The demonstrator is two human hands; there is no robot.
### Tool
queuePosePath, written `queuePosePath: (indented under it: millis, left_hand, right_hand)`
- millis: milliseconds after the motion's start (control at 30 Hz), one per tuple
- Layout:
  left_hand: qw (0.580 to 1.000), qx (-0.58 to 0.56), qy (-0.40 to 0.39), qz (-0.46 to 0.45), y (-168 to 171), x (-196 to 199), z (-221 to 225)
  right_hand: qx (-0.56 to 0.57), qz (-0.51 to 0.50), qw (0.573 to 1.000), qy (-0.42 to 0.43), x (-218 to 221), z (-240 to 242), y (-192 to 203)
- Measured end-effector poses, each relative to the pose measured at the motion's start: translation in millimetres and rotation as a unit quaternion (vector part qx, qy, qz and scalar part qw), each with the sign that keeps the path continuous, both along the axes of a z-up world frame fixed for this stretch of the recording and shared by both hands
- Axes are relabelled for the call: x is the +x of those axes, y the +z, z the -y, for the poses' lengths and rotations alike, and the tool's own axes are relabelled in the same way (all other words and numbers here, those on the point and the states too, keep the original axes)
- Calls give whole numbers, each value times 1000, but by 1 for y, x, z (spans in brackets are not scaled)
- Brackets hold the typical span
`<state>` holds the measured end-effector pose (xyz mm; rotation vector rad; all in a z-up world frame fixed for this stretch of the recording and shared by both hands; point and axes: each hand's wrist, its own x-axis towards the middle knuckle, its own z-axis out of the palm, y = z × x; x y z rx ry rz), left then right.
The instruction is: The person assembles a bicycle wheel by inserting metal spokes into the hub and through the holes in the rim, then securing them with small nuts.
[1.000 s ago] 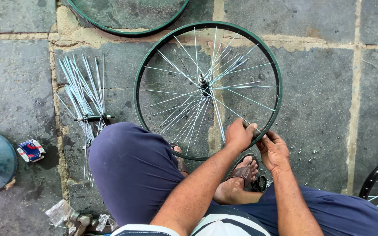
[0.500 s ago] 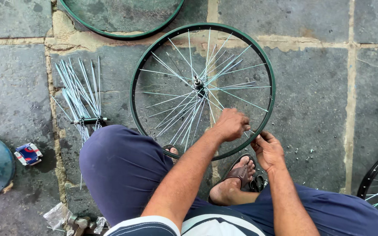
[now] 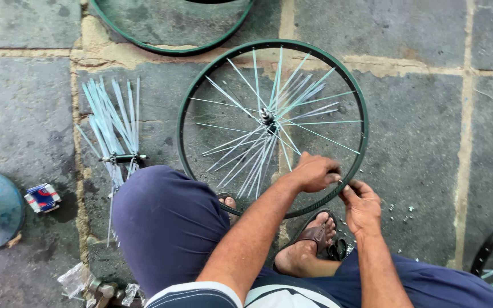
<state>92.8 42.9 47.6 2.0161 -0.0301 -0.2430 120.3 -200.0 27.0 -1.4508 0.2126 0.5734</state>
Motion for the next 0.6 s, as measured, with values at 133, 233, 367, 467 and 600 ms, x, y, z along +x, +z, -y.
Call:
queuePosePath:
  millis: [133, 233, 367, 467, 600]
  left_hand:
    - [997, -79, -12, -18, -4, 2, 0]
    - [997, -73, -16, -11, -7, 3, -1]
    - [999, -22, -28, -36, -3, 4, 4]
    - [999, -9, -28, -40, 4, 4, 2]
    - [999, -12, -35, -25, 9, 1, 0]
  right_hand:
    - [-42, 27, 999, 20, -1, -3, 9]
    - [-34, 39, 998, 28, -1, -10, 11]
    - [-35, 47, 998, 27, -3, -11, 16]
    - [-61, 48, 997, 26, -4, -13, 16]
    - [-58, 70, 995, 31, -6, -11, 16]
